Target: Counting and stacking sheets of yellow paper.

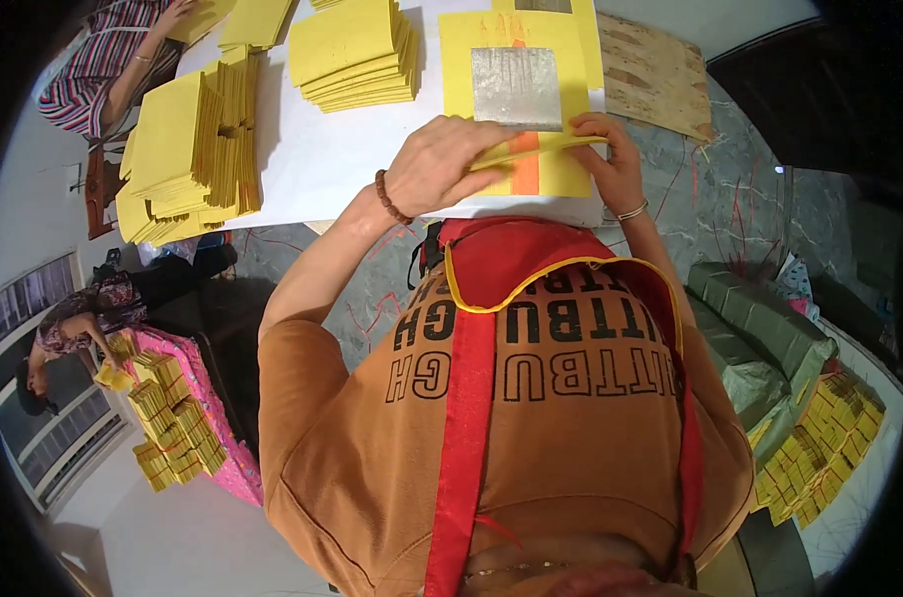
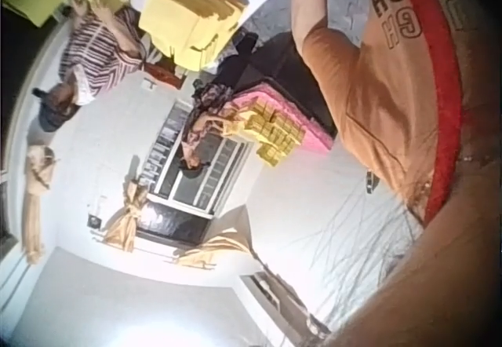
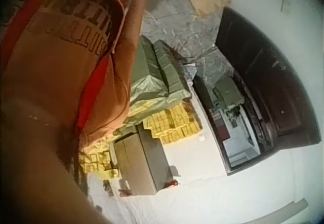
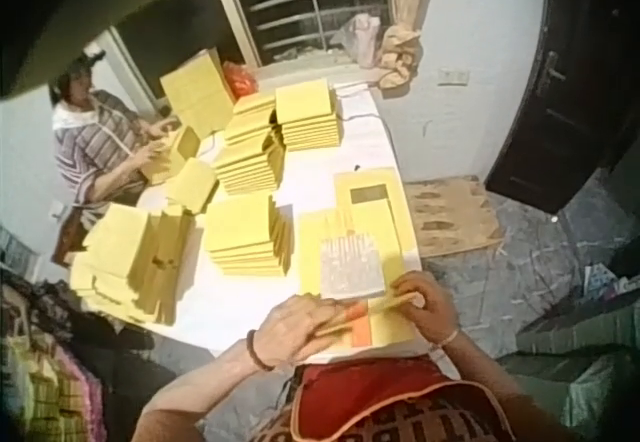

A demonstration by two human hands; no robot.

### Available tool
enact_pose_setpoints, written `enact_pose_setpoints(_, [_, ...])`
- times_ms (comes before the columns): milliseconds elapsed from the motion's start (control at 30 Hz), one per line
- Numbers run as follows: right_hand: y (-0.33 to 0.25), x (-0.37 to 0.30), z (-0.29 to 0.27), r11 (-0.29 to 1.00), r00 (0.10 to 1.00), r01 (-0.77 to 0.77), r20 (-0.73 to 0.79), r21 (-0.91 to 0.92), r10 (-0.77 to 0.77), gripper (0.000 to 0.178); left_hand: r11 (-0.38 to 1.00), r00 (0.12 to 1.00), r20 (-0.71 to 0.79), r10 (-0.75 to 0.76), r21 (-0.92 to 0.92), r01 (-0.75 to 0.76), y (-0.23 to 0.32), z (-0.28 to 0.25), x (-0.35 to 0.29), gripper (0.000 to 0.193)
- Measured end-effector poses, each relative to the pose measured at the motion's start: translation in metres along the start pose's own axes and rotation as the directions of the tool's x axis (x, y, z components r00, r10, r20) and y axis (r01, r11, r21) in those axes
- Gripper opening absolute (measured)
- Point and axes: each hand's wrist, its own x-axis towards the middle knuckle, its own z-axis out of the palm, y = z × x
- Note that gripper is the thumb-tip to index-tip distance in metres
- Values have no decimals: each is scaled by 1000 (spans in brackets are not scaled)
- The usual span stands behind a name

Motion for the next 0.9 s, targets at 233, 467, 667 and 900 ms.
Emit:
enact_pose_setpoints(233, [5, 2, 0, 993, 999, -31, -8, 118, 32, 24, 975, 996, 39, -81, 212, 71, -31, -11, -14, 45])
enact_pose_setpoints(467, [-33, 6, -13, 819, 937, 338, 82, -465, -340, 26, 906, 990, 106, 96, 402, -130, -15, -12, -24, 38])
enact_pose_setpoints(667, [-43, 2, -20, 915, 897, 329, 380, -234, -225, 27, 995, 994, 84, -76, 66, 70, -17, -8, -34, 34])
enact_pose_setpoints(900, [-41, 11, -11, 980, 934, 178, 329, -85, -141, 32, 934, 954, 59, -295, -191, 301, -14, 1, -22, 51])
